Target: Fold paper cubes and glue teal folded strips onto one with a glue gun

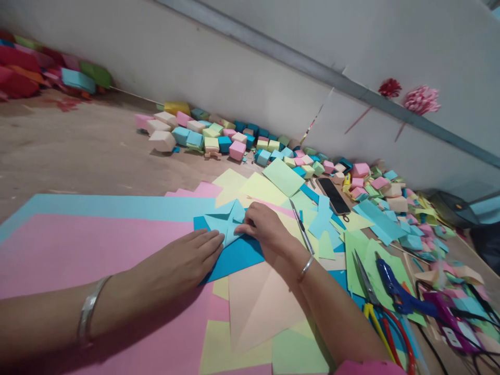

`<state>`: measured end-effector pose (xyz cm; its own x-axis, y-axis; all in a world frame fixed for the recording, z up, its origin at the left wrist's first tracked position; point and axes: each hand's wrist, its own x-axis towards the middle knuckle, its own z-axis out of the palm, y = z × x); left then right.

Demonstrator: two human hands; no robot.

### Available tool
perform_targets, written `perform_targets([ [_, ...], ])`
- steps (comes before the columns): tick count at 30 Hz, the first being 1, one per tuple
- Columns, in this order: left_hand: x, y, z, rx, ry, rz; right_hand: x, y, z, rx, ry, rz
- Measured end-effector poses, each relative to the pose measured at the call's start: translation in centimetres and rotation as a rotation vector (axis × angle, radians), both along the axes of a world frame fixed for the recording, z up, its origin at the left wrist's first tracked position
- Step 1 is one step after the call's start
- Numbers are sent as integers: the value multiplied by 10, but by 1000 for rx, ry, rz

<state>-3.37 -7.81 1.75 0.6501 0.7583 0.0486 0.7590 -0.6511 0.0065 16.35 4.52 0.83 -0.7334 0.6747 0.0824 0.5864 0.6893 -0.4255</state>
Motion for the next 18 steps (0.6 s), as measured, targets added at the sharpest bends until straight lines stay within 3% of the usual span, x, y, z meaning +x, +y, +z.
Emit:
perform_targets([
  [4,-2,3,-2,-60,-28,0,-7,-5,7,112,-248,-30],
  [8,-4,4,-1,-115,-81,20,-9,-6,4,273,-452,-3],
  [13,-6,5,2,-149,-144,44,-4,-2,-8,444,-434,48],
  [18,-8,10,4,-161,-162,46,-4,0,-8,424,-466,39],
])
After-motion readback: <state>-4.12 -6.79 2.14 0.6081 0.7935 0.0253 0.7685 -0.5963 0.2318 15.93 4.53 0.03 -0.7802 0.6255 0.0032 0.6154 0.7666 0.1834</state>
